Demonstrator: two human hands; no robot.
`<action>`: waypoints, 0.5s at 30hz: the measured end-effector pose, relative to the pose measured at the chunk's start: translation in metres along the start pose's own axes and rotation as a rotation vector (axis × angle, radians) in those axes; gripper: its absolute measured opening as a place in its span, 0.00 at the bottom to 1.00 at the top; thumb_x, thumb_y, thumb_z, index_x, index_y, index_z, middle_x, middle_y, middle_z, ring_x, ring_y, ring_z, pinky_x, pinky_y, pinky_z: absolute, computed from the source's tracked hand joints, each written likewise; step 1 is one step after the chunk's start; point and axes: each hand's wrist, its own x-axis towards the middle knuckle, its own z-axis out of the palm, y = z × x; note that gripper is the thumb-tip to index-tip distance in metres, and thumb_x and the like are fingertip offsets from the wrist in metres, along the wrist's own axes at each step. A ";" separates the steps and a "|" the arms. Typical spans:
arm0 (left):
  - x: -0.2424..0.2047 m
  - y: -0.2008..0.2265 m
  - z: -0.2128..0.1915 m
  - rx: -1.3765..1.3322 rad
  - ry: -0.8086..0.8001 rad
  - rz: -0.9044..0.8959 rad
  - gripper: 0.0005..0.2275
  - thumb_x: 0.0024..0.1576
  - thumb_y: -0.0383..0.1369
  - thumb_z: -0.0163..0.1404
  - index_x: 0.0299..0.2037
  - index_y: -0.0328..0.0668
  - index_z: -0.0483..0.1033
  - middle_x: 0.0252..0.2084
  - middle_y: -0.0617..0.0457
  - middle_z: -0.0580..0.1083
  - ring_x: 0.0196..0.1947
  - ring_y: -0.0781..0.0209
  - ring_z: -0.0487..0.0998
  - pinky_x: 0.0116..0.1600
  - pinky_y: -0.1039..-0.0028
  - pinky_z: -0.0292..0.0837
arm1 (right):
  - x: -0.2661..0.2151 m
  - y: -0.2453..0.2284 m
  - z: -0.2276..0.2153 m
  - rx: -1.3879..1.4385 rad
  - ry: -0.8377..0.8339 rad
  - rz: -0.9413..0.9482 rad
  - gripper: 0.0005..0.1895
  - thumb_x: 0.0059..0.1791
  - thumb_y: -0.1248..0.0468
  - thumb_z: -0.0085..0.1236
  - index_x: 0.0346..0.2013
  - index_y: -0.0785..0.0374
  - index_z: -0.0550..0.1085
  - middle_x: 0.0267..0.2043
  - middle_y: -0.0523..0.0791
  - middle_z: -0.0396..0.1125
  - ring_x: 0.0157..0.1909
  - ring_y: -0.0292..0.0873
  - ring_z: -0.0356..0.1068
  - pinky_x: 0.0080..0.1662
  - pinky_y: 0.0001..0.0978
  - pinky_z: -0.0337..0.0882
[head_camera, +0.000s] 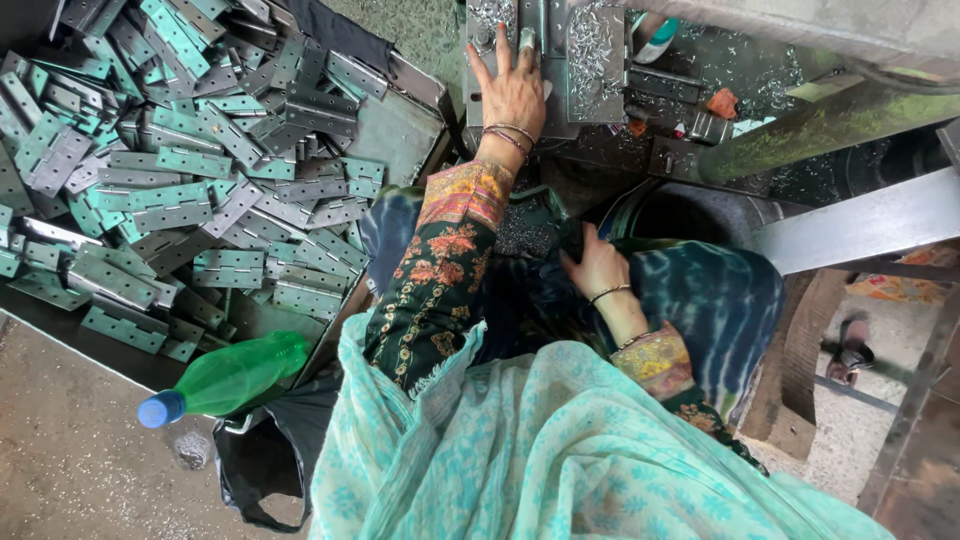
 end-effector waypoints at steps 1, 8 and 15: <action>0.001 -0.001 0.001 0.002 0.021 0.002 0.19 0.64 0.39 0.40 0.61 0.44 0.76 0.70 0.53 0.63 0.76 0.36 0.40 0.69 0.20 0.32 | 0.000 0.000 0.007 0.026 0.021 -0.011 0.37 0.46 0.47 0.62 0.65 0.57 0.62 0.41 0.61 0.73 0.45 0.68 0.73 0.46 0.59 0.73; -0.001 -0.003 0.000 -0.048 -0.100 0.029 0.17 0.66 0.37 0.40 0.59 0.44 0.77 0.72 0.52 0.62 0.77 0.37 0.39 0.69 0.21 0.32 | 0.000 0.009 0.019 0.060 0.073 -0.059 0.36 0.47 0.48 0.61 0.63 0.60 0.63 0.43 0.61 0.73 0.45 0.68 0.73 0.45 0.60 0.73; -0.003 -0.003 -0.002 -0.062 0.034 0.021 0.19 0.62 0.38 0.43 0.59 0.43 0.77 0.68 0.52 0.64 0.76 0.37 0.41 0.68 0.20 0.32 | -0.005 -0.005 -0.023 -0.071 -0.060 -0.041 0.35 0.47 0.49 0.62 0.62 0.63 0.62 0.41 0.60 0.74 0.45 0.65 0.75 0.45 0.57 0.75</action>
